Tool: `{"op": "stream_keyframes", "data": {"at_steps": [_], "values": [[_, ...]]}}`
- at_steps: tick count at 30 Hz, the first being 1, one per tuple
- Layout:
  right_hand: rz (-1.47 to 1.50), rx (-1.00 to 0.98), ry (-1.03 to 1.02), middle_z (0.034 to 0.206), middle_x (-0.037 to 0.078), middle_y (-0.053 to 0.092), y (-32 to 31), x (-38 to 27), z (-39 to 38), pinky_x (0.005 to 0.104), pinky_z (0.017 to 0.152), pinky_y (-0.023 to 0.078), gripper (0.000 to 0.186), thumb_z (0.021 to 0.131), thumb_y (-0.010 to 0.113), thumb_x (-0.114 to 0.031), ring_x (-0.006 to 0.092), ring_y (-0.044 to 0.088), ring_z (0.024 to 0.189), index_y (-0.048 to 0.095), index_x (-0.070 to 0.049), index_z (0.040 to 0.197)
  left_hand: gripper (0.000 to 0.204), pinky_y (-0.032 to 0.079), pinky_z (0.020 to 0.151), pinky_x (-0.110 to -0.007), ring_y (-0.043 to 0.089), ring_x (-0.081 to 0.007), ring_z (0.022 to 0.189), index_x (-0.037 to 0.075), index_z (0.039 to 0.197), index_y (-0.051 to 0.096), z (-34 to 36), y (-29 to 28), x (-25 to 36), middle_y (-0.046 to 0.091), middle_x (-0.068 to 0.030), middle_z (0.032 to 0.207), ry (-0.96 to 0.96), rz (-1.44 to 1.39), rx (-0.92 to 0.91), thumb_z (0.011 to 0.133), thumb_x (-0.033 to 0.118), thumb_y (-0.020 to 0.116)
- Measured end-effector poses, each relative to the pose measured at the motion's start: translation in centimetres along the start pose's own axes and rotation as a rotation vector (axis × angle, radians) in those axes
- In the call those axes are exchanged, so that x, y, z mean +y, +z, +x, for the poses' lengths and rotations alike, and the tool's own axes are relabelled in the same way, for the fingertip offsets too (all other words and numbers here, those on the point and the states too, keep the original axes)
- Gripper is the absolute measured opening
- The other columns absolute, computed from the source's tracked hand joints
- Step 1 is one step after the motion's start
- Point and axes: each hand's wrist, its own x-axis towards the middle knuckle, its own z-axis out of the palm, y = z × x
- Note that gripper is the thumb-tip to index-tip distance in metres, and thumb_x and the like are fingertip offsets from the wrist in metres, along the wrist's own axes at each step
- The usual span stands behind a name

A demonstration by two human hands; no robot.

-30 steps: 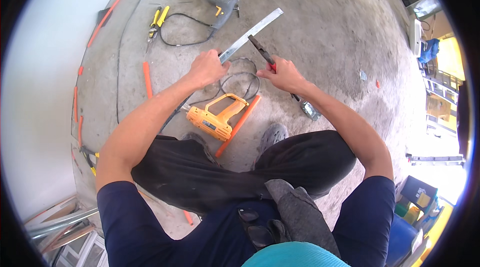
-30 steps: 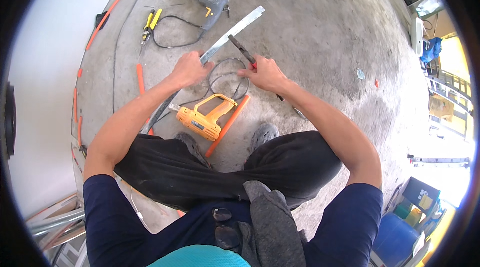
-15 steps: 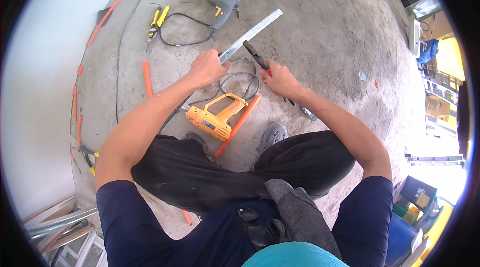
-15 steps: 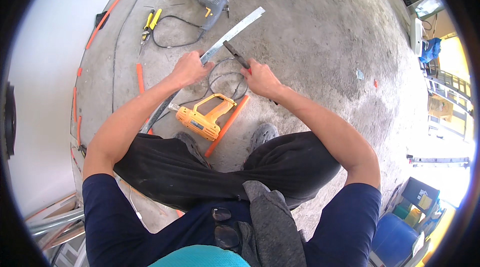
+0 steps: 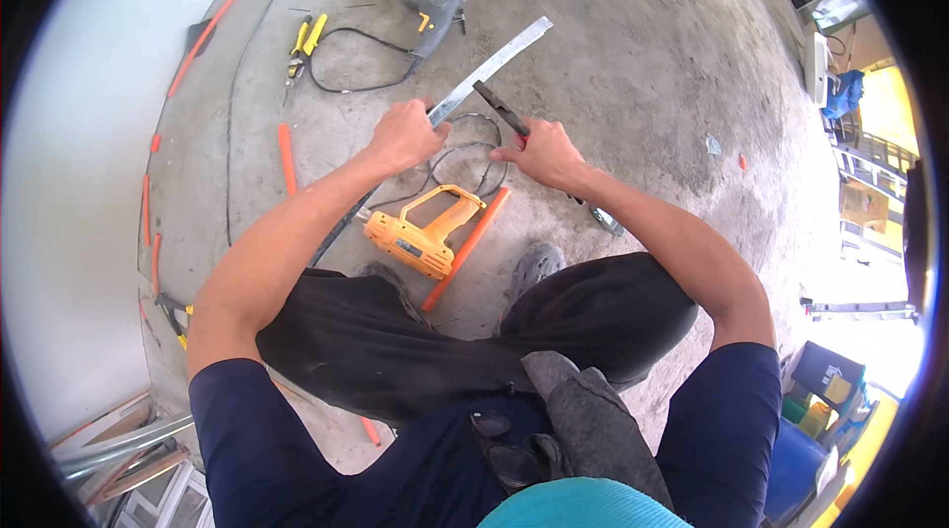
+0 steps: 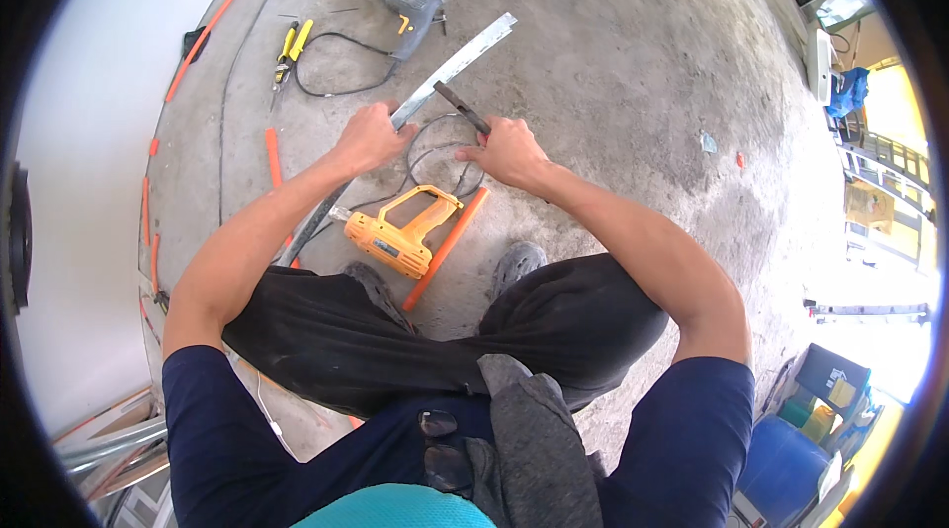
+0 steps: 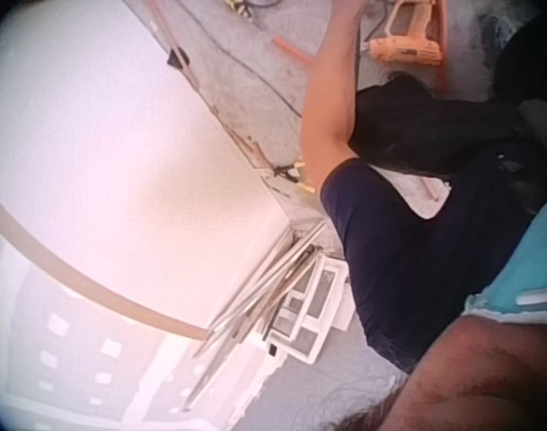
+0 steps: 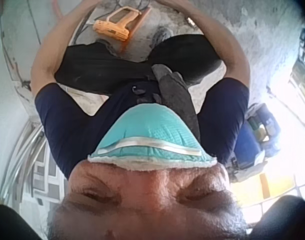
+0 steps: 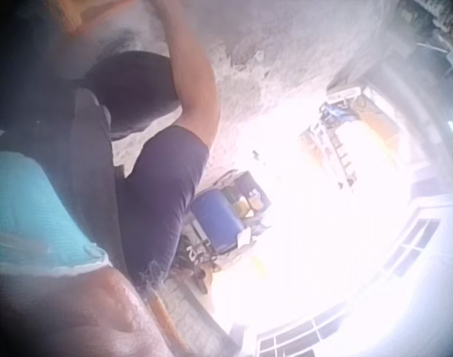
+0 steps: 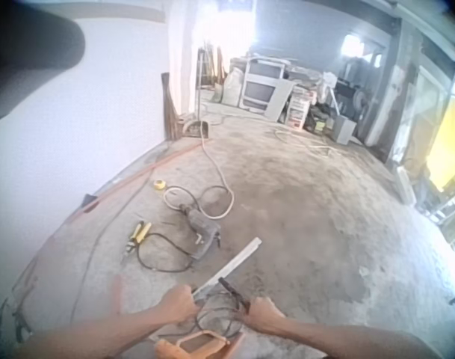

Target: The person uses snips to cut notches and sections out of a long metal stud, holding the stud by hand and manipulating the tool to make several precise cuts.

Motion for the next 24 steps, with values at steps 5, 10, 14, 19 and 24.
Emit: {"op": "stream_keyframes", "data": {"at_steps": [5, 10, 14, 19, 24], "values": [[0.007, -0.013, -0.04, 0.079, 0.021, 0.069, 0.0, 0.8, 0.4, 0.0461, 0.074, 0.054, 0.048, 0.083, 0.08, -0.043, 0.0365, 0.07, 0.081, 0.063, 0.001, 0.091, 0.042, 0.054, 0.082, -0.05, 0.068, -0.0457, 0.092, 0.0, 0.106, 0.069, 0.0, -0.3, 0.0, 0.071, -0.0259, 0.089, 0.009, -0.012, -0.01, 0.086, 0.037, 0.068], [0.089, 0.065, -0.157, 0.088, 0.03, 0.069, 0.6, 1.4, 0.3, 0.0528, 0.077, 0.052, 0.036, 0.096, 0.066, -0.03, 0.0473, 0.068, 0.09, 0.058, 0.004, 0.105, 0.043, 0.054, 0.083, -0.05, 0.068, -0.0454, 0.093, -0.001, 0.107, 0.069, 0.1, -0.4, -0.2, 0.071, -0.0261, 0.091, -0.005, -0.005, -0.017, 0.087, 0.037, 0.068], [0.076, 0.024, -0.131, 0.091, 0.034, 0.068, 1.1, 1.4, 0.4, 0.0557, 0.08, 0.051, 0.034, 0.099, 0.06, -0.026, 0.0517, 0.066, 0.094, 0.056, 0.006, 0.11, 0.044, 0.054, 0.083, -0.05, 0.068, -0.0457, 0.094, -0.001, 0.109, 0.069, 0.2, -0.2, -0.3, 0.071, -0.0267, 0.092, 0.002, -0.002, -0.028, 0.087, 0.037, 0.069], [0.116, -0.009, -0.11, 0.089, 0.036, 0.067, 1.0, 1.0, 0.1, 0.0563, 0.083, 0.051, 0.036, 0.099, 0.06, -0.025, 0.0534, 0.065, 0.094, 0.056, 0.008, 0.113, 0.044, 0.054, 0.084, -0.051, 0.068, -0.0459, 0.094, -0.001, 0.108, 0.069, 0.3, 0.0, -0.5, 0.071, -0.0265, 0.091, 0.015, 0.009, 0.001, 0.087, 0.038, 0.07], [0.1, -0.009, -0.084, 0.091, 0.035, 0.067, 0.6, 0.2, -0.3, 0.0559, 0.083, 0.051, 0.038, 0.097, 0.062, -0.028, 0.0513, 0.066, 0.094, 0.057, 0.007, 0.111, 0.044, 0.054, 0.083, -0.051, 0.067, -0.0464, 0.093, -0.001, 0.107, 0.068, 0.3, 0.1, -0.6, 0.071, -0.027, 0.089, 0.014, 0.024, 0.029, 0.086, 0.038, 0.07]]}}
